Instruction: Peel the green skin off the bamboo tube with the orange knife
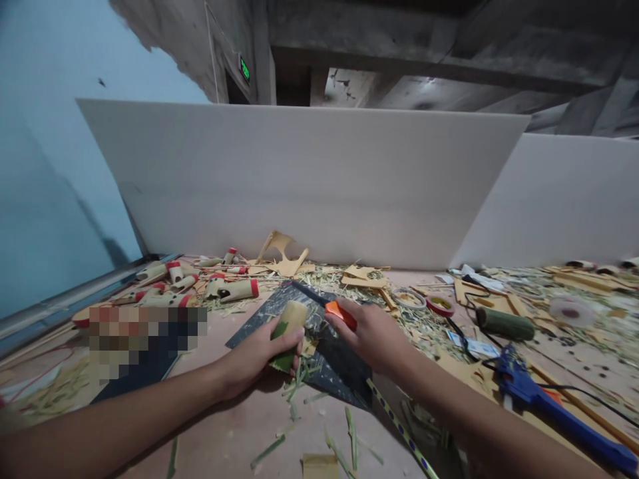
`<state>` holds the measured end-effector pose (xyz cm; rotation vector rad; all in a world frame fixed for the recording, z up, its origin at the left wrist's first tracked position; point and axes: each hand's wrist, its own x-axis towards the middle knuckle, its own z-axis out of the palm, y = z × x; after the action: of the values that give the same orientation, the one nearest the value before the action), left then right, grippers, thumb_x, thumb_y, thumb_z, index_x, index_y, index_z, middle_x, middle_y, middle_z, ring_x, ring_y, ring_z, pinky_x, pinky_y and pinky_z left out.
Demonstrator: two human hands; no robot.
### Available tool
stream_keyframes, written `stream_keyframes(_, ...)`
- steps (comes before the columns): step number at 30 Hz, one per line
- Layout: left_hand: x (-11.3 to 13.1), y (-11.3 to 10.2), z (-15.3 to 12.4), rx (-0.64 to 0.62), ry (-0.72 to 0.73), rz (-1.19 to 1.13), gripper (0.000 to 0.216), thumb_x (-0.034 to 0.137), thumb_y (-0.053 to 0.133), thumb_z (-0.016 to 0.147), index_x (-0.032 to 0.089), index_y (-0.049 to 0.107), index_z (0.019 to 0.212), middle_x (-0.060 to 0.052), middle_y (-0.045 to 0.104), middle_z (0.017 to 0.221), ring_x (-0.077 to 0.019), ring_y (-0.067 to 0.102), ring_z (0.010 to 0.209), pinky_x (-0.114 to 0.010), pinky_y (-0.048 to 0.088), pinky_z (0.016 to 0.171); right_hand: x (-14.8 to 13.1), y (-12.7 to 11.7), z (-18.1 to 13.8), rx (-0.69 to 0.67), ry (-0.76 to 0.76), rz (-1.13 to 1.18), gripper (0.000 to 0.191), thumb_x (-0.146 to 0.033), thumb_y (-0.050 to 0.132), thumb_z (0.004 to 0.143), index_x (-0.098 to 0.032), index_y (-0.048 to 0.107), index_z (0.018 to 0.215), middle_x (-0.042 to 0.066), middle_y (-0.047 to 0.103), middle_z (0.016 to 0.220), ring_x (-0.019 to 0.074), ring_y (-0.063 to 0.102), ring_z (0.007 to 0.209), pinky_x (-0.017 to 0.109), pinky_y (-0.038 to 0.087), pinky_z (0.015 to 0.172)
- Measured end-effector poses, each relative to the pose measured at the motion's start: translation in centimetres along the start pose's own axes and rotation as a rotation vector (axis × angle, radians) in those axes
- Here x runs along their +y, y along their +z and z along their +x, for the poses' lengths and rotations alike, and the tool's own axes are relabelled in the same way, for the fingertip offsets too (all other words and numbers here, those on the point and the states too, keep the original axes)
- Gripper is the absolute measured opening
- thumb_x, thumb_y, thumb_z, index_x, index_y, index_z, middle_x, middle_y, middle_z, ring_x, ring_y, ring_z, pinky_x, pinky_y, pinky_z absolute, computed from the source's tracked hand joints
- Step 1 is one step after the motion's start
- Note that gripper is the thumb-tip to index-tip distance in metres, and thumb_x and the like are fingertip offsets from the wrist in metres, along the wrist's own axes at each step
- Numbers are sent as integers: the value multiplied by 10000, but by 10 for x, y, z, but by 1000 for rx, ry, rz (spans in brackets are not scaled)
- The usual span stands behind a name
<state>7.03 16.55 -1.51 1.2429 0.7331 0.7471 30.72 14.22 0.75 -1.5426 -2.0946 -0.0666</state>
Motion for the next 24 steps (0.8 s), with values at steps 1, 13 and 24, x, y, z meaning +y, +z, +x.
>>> stream_keyframes(1,0,0,0,-9,-1,-19,497,531,826,807,193,527,1015,15,637,805,-122,603,648,-277,517,638,0,1,0,-4,-2,-2,410,-526,464,1032,-224,741,1011,62,723,689,195,625,586,298,378,580)
stream_keyframes(13,-1,-4,3,-58,-48,-30,485,547,813,813,183,551,997,2,653,802,-131,621,636,-280,519,627,-6,0,-1,-66,52,16,370,-538,457,1014,-234,629,892,23,638,669,165,503,571,302,301,574)
stream_keyframes(24,2,-1,-6,-3,83,160,697,646,919,612,183,674,1072,-63,740,926,-216,673,863,-309,527,788,-27,-18,-10,-260,-90,238,381,-549,566,989,-235,760,1081,-24,594,665,118,415,553,274,320,550)
